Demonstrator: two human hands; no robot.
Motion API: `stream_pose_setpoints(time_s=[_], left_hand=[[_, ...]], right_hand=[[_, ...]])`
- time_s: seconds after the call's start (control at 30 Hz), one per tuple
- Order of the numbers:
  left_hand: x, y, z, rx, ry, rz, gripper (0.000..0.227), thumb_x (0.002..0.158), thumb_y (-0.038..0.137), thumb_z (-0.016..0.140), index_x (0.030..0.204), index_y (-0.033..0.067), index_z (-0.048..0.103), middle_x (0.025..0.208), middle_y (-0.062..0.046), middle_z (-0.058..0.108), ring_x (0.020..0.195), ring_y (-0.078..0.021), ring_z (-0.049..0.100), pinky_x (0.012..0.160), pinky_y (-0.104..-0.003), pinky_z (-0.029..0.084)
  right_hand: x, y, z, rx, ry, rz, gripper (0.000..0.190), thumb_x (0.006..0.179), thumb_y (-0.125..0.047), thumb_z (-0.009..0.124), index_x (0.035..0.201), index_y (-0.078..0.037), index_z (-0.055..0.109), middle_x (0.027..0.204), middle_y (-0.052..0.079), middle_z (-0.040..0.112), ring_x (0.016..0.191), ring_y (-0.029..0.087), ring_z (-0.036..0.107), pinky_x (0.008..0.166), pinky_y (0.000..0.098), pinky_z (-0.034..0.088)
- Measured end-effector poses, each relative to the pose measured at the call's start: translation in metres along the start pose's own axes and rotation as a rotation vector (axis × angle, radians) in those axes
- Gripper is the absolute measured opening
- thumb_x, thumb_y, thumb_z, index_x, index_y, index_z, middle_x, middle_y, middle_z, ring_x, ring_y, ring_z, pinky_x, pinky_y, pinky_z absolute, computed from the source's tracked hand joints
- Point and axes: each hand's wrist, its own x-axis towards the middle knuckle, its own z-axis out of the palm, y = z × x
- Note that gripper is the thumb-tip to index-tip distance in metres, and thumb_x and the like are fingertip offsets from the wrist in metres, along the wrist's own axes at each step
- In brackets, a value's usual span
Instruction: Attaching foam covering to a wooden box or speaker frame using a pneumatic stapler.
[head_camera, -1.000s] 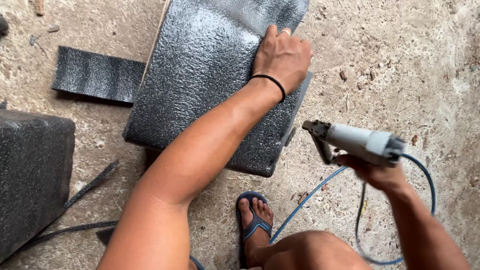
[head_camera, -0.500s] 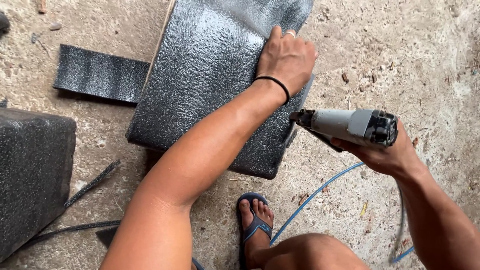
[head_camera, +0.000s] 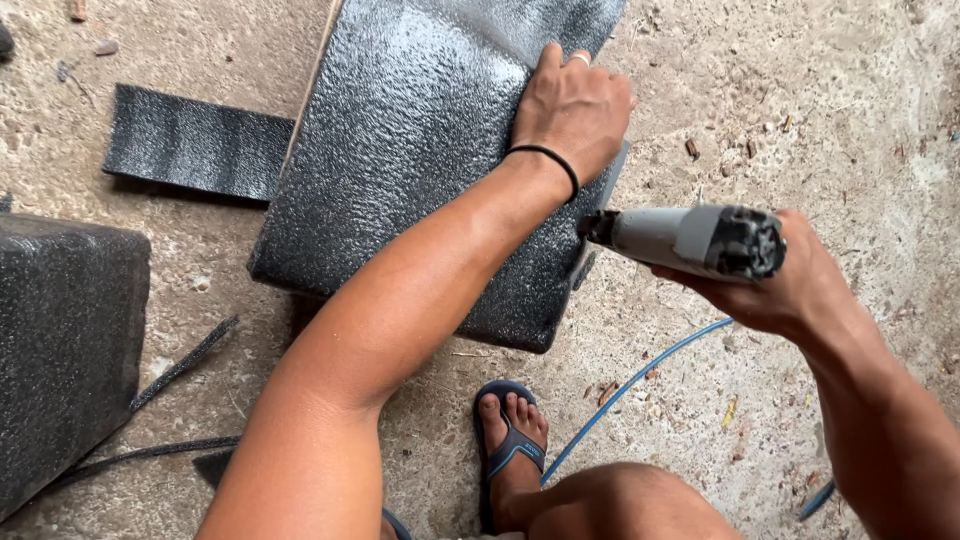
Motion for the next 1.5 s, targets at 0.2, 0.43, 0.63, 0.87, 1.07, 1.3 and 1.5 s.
stream_pose_setpoints(time_s=[0.2, 0.43, 0.63, 0.87, 1.07, 1.3, 1.5], left_hand=[[0.002, -0.001, -0.007, -0.037, -0.074, -0.047, 0.032, 0.102, 0.021, 0.045, 0.079, 0.0157, 0.067, 0.068, -0.005, 0.059, 0.074, -0.0183, 0.056, 0.091, -0.043, 0.038], [-0.001, -0.001, -0.015, -0.084, -0.09, -0.014, 0.027, 0.098, 0.006, 0.048, 0.082, 0.0151, 0.068, 0.067, -0.004, 0.059, 0.076, -0.0175, 0.056, 0.089, -0.04, 0.039], [0.001, -0.002, -0.008, -0.079, -0.096, -0.051, 0.024, 0.097, 0.008, 0.05, 0.083, 0.0134, 0.068, 0.066, -0.005, 0.059, 0.076, -0.0176, 0.056, 0.086, -0.039, 0.039], [-0.001, -0.001, -0.013, -0.106, -0.088, -0.048, 0.024, 0.1, 0.016, 0.053, 0.084, 0.0142, 0.071, 0.066, -0.004, 0.061, 0.075, -0.0177, 0.056, 0.088, -0.04, 0.039], [0.0, -0.002, -0.006, -0.072, -0.075, -0.04, 0.019, 0.096, 0.013, 0.059, 0.083, 0.0142, 0.072, 0.064, -0.004, 0.062, 0.072, -0.0172, 0.057, 0.085, -0.038, 0.04], [-0.001, -0.001, -0.003, -0.047, -0.011, -0.035, 0.019, 0.095, 0.016, 0.061, 0.08, 0.0145, 0.073, 0.063, -0.003, 0.064, 0.069, -0.0161, 0.057, 0.084, -0.038, 0.04], [0.0, -0.001, -0.004, -0.062, -0.002, -0.047, 0.022, 0.097, 0.024, 0.059, 0.083, 0.0159, 0.074, 0.063, -0.004, 0.064, 0.069, -0.0168, 0.057, 0.08, -0.037, 0.04]], right_hand=[[-0.003, -0.013, -0.017, 0.173, 0.039, 0.02, 0.042, 0.069, -0.035, 0.088, 0.099, -0.007, 0.077, 0.079, 0.01, 0.079, 0.068, 0.022, 0.077, 0.062, 0.0409, 0.062], [0.001, 0.04, -0.015, 0.352, 0.182, -0.116, 0.036, 0.088, -0.033, 0.079, 0.111, -0.006, 0.074, 0.091, 0.009, 0.079, 0.081, 0.017, 0.078, 0.071, 0.0343, 0.066], [0.02, 0.039, -0.024, 0.173, 0.227, -0.102, 0.045, 0.085, -0.033, 0.082, 0.116, -0.002, 0.071, 0.096, 0.013, 0.076, 0.083, 0.022, 0.076, 0.068, 0.0371, 0.064], [0.034, 0.021, -0.026, 0.036, 0.124, -0.087, 0.047, 0.084, -0.04, 0.08, 0.115, -0.005, 0.074, 0.09, 0.013, 0.078, 0.076, 0.023, 0.077, 0.061, 0.038, 0.063], [0.043, 0.02, -0.03, -0.057, 0.143, -0.154, 0.051, 0.08, -0.046, 0.082, 0.111, -0.006, 0.076, 0.087, 0.012, 0.077, 0.075, 0.026, 0.076, 0.063, 0.0385, 0.062], [0.048, 0.03, -0.029, -0.151, 0.108, -0.21, 0.05, 0.079, -0.049, 0.084, 0.108, -0.009, 0.077, 0.084, 0.011, 0.077, 0.073, 0.025, 0.076, 0.062, 0.0382, 0.061], [0.052, 0.024, -0.028, -0.128, 0.129, -0.203, 0.049, 0.078, -0.047, 0.085, 0.107, -0.008, 0.078, 0.084, 0.011, 0.077, 0.071, 0.026, 0.076, 0.063, 0.0398, 0.062]])
